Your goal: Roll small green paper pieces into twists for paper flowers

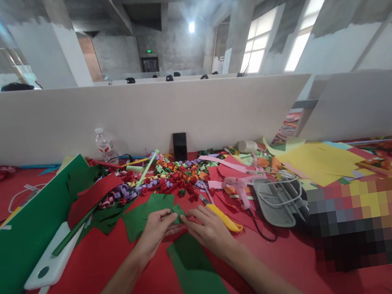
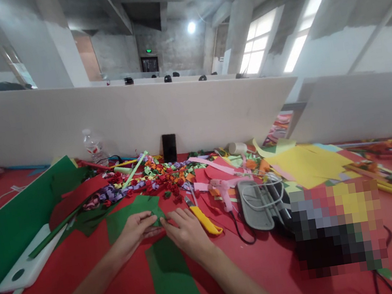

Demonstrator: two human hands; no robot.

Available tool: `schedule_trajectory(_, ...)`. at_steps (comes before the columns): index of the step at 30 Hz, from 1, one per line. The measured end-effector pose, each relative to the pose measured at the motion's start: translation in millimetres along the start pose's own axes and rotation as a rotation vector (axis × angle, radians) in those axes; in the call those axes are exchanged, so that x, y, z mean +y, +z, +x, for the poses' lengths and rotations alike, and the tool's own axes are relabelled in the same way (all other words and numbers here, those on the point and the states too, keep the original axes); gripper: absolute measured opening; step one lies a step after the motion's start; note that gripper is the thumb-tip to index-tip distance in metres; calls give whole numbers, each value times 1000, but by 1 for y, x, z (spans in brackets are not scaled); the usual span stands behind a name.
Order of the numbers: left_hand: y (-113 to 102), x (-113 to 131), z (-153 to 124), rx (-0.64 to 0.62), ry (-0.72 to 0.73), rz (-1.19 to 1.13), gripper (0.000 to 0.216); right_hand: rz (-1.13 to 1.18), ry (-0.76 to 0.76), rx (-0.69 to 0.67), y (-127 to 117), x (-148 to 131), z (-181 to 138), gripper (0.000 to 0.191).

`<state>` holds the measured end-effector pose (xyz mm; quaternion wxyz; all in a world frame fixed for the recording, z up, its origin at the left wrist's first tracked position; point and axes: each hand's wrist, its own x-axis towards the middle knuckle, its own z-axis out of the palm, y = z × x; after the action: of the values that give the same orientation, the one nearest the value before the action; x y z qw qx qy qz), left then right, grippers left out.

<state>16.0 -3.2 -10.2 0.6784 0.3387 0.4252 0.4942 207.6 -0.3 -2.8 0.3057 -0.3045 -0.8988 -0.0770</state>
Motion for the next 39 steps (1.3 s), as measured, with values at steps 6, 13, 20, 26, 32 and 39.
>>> schedule_trajectory(6, -3, -4, 3, -24, 33, 29, 39, 181, 134, 49, 4, -2, -1, 25)
schedule_trajectory(13, 2, -2, -2, -52, 46, 108, 39, 425, 341, 175, 11, 0, 0, 12)
schedule_trajectory(20, 5, -2, -2, -94, 61, 74, 38, 282, 254, 145, 11, -1, -1, 11)
schedule_trajectory(26, 1, -2, 0, -50, 42, -4, 39, 146, 136, 78, 7, 0, -2, 15)
schedule_trajectory(32, 4, 0, 0, -35, 59, 50, 38, 124, 101, 37, 7, 1, -2, 17)
schedule_trajectory(39, 1, -1, 3, 39, 61, 55, 44, 569, 455, 138, 3, -4, 4, 16)
